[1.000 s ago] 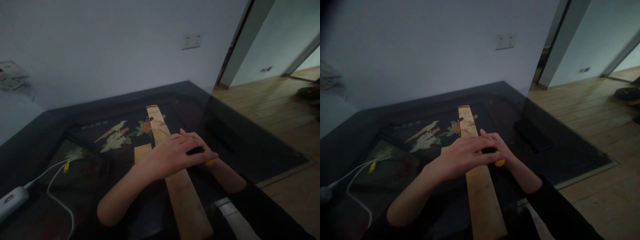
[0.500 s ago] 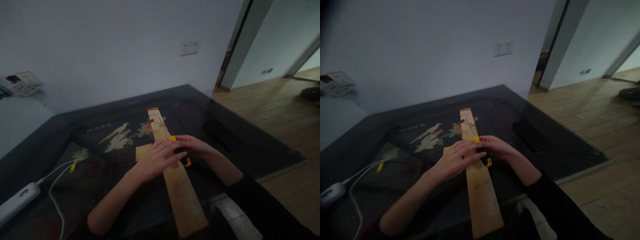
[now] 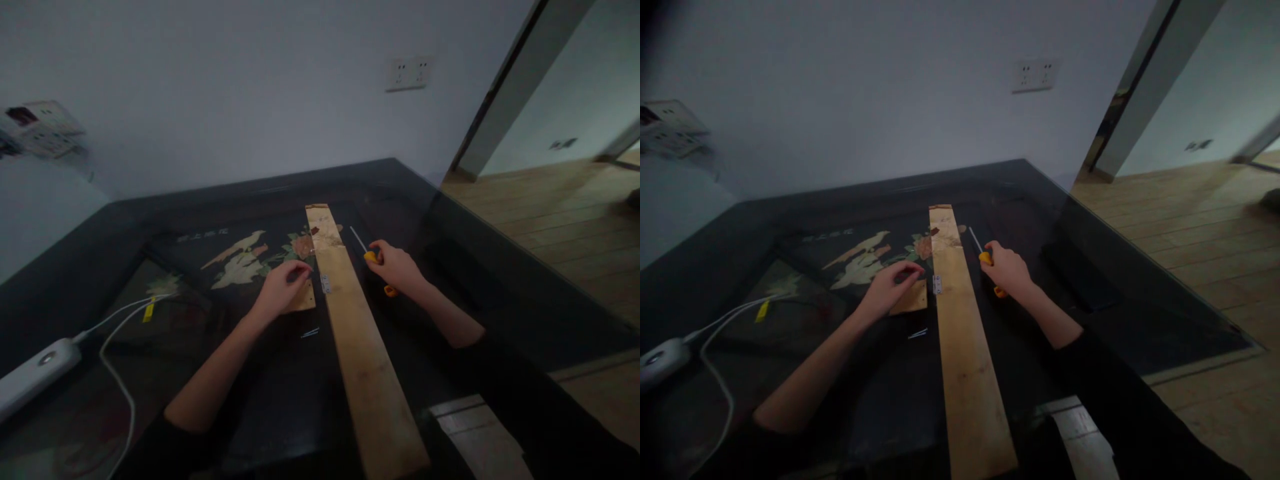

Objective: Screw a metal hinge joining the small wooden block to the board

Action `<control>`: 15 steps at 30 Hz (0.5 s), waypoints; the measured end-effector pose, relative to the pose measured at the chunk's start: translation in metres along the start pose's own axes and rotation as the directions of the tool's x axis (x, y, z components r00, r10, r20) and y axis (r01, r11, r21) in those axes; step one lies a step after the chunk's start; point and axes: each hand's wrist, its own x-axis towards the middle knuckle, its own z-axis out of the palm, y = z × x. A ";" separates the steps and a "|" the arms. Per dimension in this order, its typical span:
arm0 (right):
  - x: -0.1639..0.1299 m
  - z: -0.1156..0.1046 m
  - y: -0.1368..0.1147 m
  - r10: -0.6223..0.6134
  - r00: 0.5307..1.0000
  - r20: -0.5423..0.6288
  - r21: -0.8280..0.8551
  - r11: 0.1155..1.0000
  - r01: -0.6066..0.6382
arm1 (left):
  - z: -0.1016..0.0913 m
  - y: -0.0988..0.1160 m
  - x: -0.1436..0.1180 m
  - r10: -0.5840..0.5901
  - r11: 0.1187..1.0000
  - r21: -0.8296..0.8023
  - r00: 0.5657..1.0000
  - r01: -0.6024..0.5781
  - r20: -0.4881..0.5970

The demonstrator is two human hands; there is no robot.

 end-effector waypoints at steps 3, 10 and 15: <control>-0.004 0.005 0.001 0.007 1.000 0.018 -0.030 1.000 -0.006 | 0.001 0.000 0.013 -0.010 0.999 0.032 0.995 0.007 0.103; -0.005 0.009 -0.002 0.007 0.998 0.064 -0.012 1.000 -0.006 | 0.005 -0.004 0.026 -0.070 0.997 -0.018 0.975 0.076 0.213; -0.002 0.011 0.004 -0.037 0.994 0.098 0.084 0.996 0.029 | 0.006 -0.007 0.027 -0.069 0.995 -0.047 0.966 0.083 0.249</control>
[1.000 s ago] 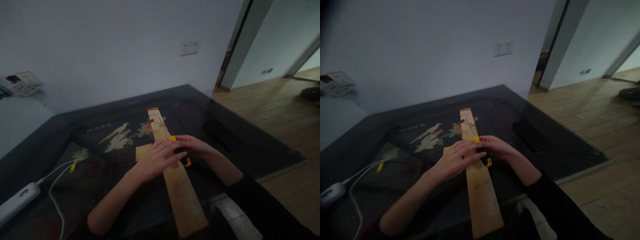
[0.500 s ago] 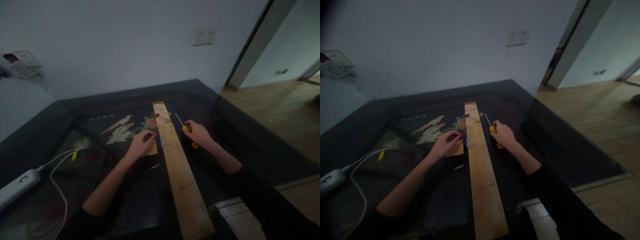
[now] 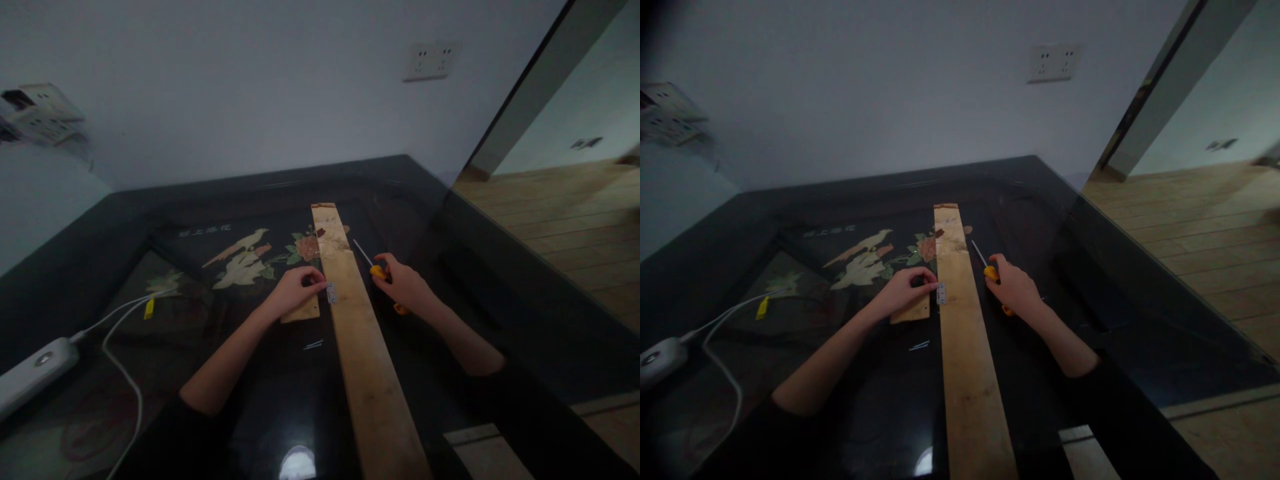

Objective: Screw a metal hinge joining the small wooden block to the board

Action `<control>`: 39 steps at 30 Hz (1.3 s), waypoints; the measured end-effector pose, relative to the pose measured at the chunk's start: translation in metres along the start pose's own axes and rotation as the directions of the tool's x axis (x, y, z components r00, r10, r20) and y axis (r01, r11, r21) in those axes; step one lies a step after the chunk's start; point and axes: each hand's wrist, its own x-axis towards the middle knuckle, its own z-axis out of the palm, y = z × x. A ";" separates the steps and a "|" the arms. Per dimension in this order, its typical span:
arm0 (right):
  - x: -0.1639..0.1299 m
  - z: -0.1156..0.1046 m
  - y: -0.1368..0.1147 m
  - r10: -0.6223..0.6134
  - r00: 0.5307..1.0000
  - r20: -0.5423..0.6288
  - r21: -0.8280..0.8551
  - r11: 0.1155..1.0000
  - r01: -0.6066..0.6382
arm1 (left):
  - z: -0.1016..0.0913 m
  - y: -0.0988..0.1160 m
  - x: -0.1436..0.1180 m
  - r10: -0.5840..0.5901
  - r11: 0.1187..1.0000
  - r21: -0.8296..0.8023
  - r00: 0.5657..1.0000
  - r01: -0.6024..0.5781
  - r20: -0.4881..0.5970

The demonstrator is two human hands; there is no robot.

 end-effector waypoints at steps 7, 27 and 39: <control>0.002 0.003 0.008 -0.093 0.993 -0.078 0.062 0.993 0.097 | 0.002 -0.004 0.002 0.005 1.000 0.016 1.000 -0.005 0.009; -0.019 0.024 -0.049 -0.465 0.874 -0.140 0.189 0.854 0.485 | 0.004 -0.007 0.000 -0.001 0.999 -0.042 1.000 0.002 0.028; -0.014 0.035 -0.075 -0.439 0.898 0.008 0.024 0.898 0.439 | 0.005 -0.011 0.001 -0.026 0.999 -0.026 0.999 0.026 0.021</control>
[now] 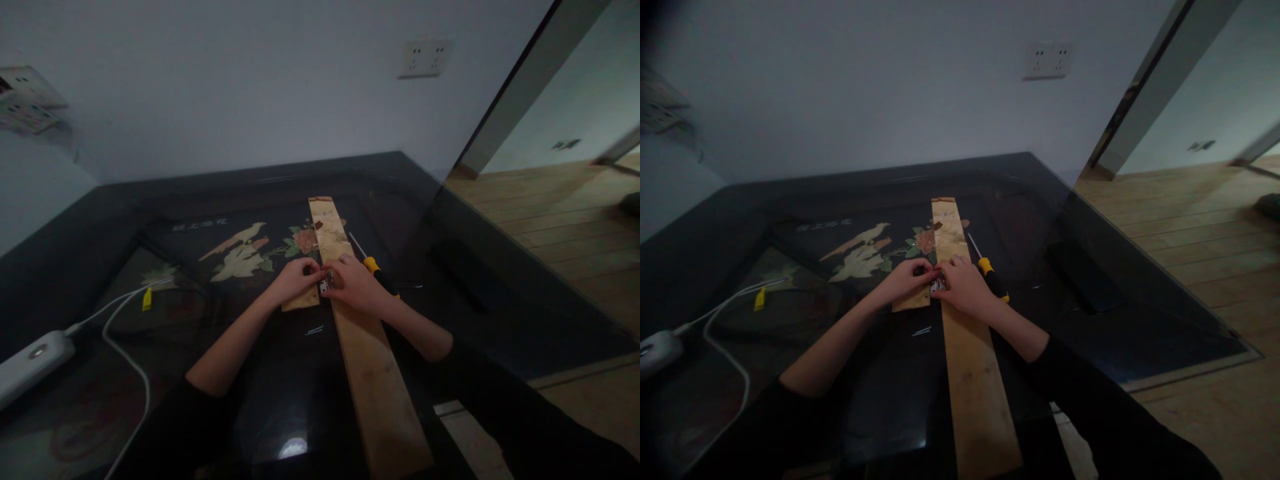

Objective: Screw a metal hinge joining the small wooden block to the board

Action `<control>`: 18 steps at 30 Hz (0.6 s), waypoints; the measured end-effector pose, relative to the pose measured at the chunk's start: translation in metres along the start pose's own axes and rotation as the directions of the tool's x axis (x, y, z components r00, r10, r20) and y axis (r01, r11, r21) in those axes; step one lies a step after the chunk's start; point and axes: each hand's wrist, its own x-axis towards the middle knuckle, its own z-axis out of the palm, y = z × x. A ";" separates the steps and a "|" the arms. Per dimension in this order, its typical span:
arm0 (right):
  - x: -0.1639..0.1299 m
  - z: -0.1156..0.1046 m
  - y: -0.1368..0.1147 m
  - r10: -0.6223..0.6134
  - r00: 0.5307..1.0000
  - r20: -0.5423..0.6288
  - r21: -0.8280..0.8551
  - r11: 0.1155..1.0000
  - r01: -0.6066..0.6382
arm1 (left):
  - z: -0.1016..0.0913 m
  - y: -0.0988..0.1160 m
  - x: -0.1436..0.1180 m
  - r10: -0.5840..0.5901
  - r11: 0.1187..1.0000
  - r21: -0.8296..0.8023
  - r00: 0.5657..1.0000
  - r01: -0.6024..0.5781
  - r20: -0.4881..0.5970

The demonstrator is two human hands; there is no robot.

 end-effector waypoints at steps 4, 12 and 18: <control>0.002 0.001 -0.002 -0.008 1.000 -0.013 0.000 1.000 0.008 | -0.003 0.000 0.000 0.010 1.000 0.019 1.000 -0.010 0.005; 0.001 -0.001 0.002 -0.023 1.000 -0.001 0.050 0.999 0.023 | -0.015 -0.001 0.000 0.023 0.999 0.032 0.997 -0.025 0.070; 0.001 -0.003 0.003 -0.019 1.000 -0.008 0.088 0.996 0.020 | -0.041 -0.009 -0.023 0.020 0.973 0.232 0.997 -0.002 -0.076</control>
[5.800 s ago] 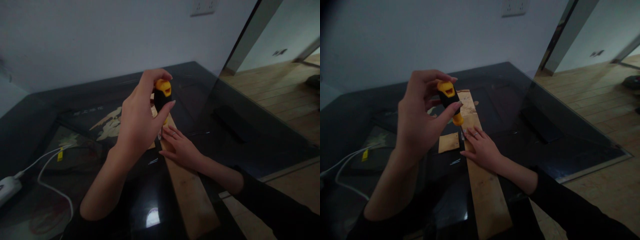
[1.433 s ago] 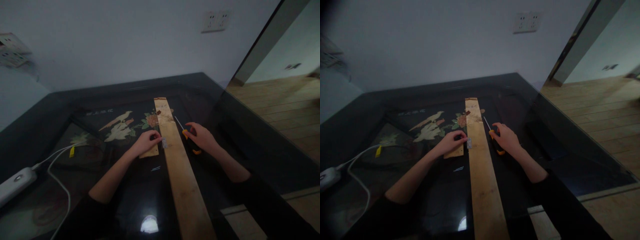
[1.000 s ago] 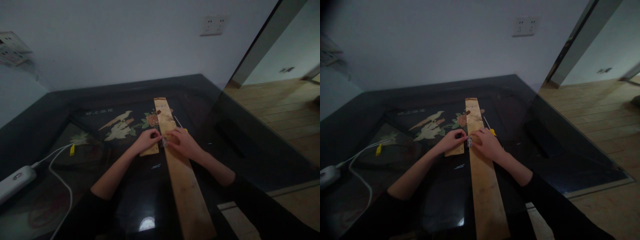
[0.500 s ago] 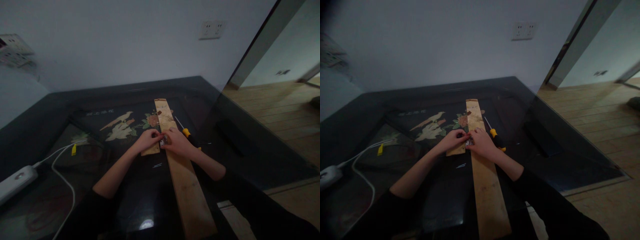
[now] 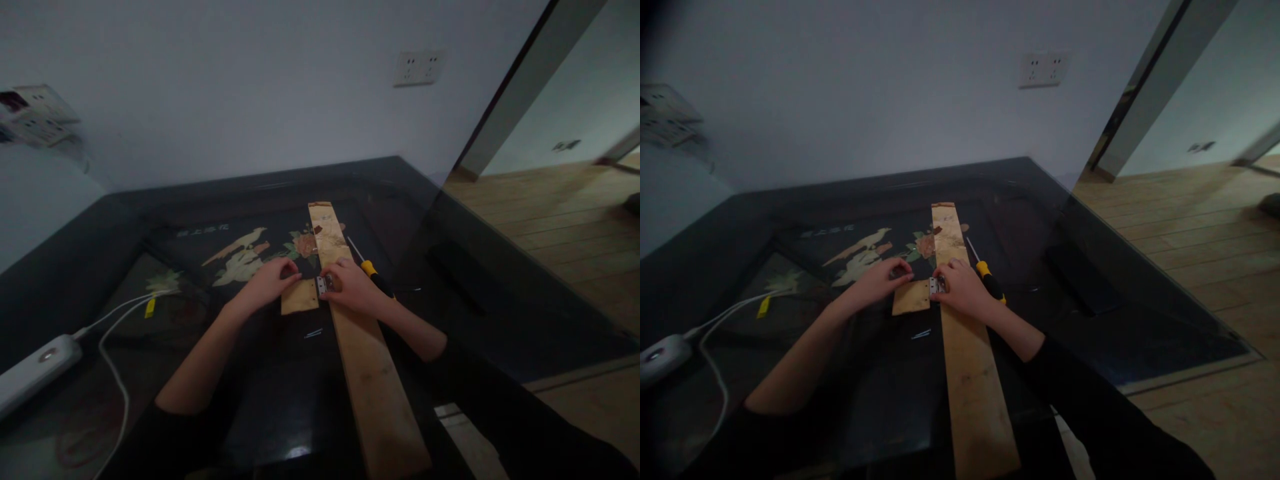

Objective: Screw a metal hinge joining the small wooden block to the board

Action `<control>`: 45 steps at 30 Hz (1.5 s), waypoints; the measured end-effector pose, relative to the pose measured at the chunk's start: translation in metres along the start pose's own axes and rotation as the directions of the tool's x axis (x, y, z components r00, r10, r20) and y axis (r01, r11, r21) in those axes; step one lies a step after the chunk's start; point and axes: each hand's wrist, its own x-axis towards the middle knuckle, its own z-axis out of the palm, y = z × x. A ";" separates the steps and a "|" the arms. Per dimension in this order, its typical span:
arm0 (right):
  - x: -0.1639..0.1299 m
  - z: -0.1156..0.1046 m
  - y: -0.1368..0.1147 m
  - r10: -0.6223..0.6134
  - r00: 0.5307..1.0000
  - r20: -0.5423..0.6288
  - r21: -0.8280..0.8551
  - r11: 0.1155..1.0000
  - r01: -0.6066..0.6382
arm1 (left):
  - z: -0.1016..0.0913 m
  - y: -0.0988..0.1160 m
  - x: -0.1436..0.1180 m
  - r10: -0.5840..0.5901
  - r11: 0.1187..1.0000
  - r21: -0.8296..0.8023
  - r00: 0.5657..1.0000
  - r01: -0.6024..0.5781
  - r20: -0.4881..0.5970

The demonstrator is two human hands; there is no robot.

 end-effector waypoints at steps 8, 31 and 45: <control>-0.001 -0.002 -0.002 0.004 1.000 0.005 -0.004 1.000 -0.004 | 0.003 -0.019 -0.035 -0.053 0.982 0.180 0.998 0.047 0.030; -0.002 0.007 0.007 -0.014 0.998 -0.054 0.037 0.999 0.016 | 0.014 0.016 -0.036 -0.326 0.422 -0.795 0.891 0.435 0.315; -0.001 0.006 0.005 0.012 0.999 -0.046 0.070 0.998 -0.009 | 0.028 0.038 -0.040 -0.452 0.166 -0.884 0.831 0.437 0.326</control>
